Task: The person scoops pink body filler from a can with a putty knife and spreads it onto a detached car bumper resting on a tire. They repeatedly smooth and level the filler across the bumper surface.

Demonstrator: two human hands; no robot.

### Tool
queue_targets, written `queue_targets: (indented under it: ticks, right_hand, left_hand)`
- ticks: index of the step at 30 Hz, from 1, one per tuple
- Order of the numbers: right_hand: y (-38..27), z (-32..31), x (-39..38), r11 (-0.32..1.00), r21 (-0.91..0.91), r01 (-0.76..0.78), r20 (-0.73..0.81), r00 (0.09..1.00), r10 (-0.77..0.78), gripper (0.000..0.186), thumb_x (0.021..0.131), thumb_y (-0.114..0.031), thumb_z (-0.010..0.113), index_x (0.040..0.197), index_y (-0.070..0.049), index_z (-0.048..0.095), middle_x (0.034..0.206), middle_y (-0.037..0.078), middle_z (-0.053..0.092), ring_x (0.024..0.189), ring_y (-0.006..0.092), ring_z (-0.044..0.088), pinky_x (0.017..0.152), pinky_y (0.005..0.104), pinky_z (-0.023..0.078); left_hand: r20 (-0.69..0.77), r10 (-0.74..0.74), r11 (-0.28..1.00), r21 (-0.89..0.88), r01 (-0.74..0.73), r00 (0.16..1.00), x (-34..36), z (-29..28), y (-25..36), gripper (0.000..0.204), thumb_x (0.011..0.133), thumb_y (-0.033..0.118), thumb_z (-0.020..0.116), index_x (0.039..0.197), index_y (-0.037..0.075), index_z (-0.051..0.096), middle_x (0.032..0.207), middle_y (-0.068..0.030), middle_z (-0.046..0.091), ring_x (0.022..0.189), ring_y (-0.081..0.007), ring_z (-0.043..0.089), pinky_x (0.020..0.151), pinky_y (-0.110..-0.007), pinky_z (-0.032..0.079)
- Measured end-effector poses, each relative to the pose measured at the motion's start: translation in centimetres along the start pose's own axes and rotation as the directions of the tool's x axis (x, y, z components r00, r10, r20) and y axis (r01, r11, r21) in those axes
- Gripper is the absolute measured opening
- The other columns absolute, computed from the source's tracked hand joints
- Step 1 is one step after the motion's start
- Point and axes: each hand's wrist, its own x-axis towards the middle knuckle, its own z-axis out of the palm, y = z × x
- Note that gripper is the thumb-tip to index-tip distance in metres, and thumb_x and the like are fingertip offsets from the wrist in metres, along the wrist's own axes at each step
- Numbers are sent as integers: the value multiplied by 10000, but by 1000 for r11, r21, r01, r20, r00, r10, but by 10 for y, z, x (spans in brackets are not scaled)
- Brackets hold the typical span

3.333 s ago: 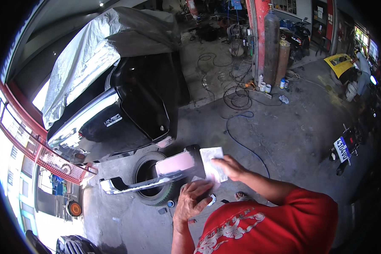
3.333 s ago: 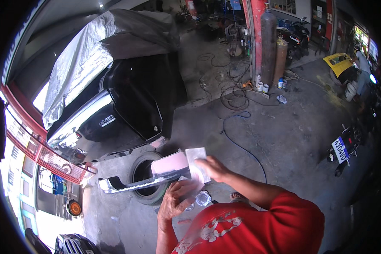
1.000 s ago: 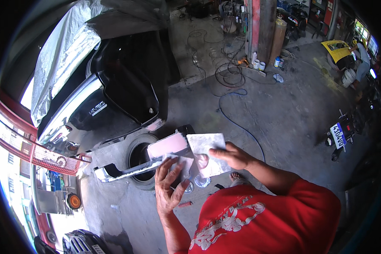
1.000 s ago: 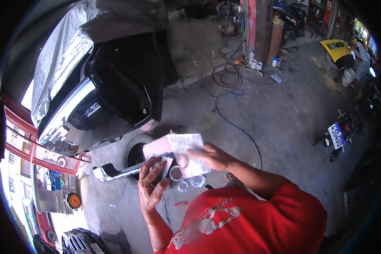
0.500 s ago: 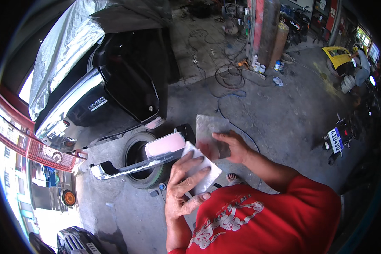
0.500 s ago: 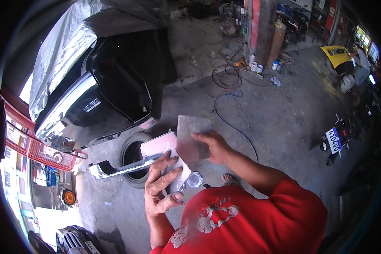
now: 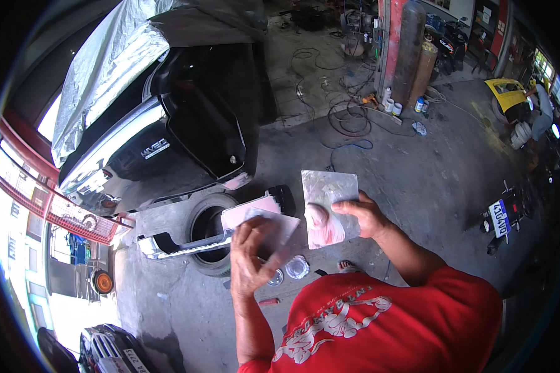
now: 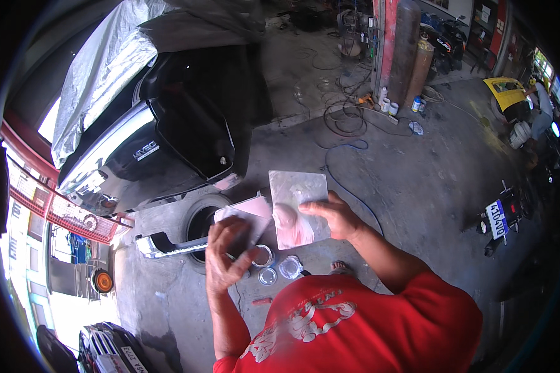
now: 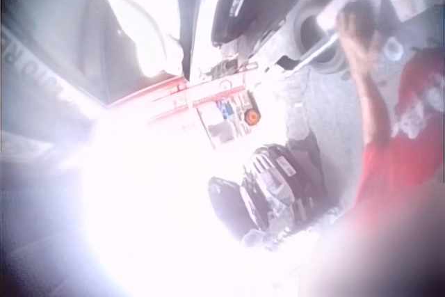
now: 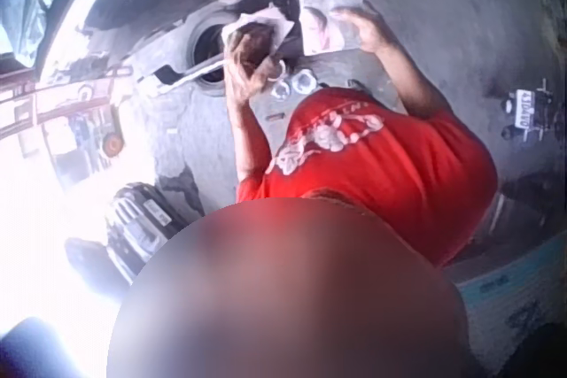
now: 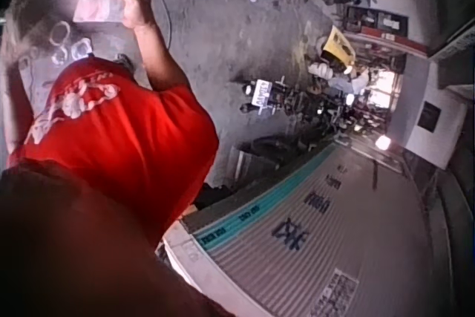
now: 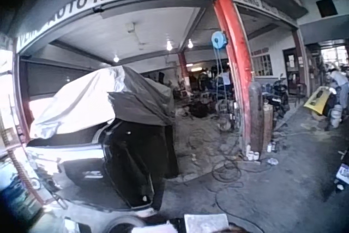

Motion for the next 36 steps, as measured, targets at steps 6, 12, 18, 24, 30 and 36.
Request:
queue_targets:
  ticks: [6,12,18,24,30,36]
  right_hand:
    - [-3,45,-4,552,-784,283,172,954,-244,371,1172,-278,597,1359,26,699,1155,180,793,1059,210,741,943,408,574]
    - [18,4,18,994,101,33,-375,927,8,268,1094,-189,696,1281,-10,763,1210,110,803,1079,229,797,981,423,641]
    - [44,7,15,864,462,-201,36,977,208,389,1092,-175,672,1428,20,670,1354,151,762,1205,270,766,1060,441,615]
    - [49,9,-4,997,71,-41,-62,997,45,457,1062,-157,641,1479,30,650,1404,166,741,1292,292,731,1129,461,575]
    - [53,2,16,992,105,-67,-252,963,91,343,1009,-123,731,1333,-9,719,1243,97,772,1120,238,765,984,413,612]
    - [43,-3,0,949,-316,17,-106,993,-53,433,1103,-138,653,1487,61,622,1429,160,715,1301,297,708,1120,438,545]
  left_hand:
    - [108,156,986,51,-162,982,9,31,-4,590,829,306,886,1368,87,785,1432,-157,698,1400,-401,614,1167,-541,475]
    - [228,110,994,-40,-103,967,-7,28,10,590,824,324,894,1372,124,807,1446,-131,720,1402,-393,632,1163,-556,464]
    - [41,289,908,-330,-260,957,-11,32,-8,733,753,360,872,1419,66,786,1513,-229,648,1438,-463,591,1243,-560,425]
    - [-1,-198,938,291,189,980,-28,31,-47,616,819,347,864,1399,152,798,1525,-130,653,1393,-412,597,1187,-562,435]
    - [122,122,986,102,-135,985,-44,44,-38,652,814,372,901,1442,241,787,1572,-129,605,1525,-395,516,1244,-596,398]
    - [-77,-15,995,100,23,997,-51,20,-47,615,876,482,814,1432,224,773,1538,-109,616,1438,-354,560,1180,-561,391]
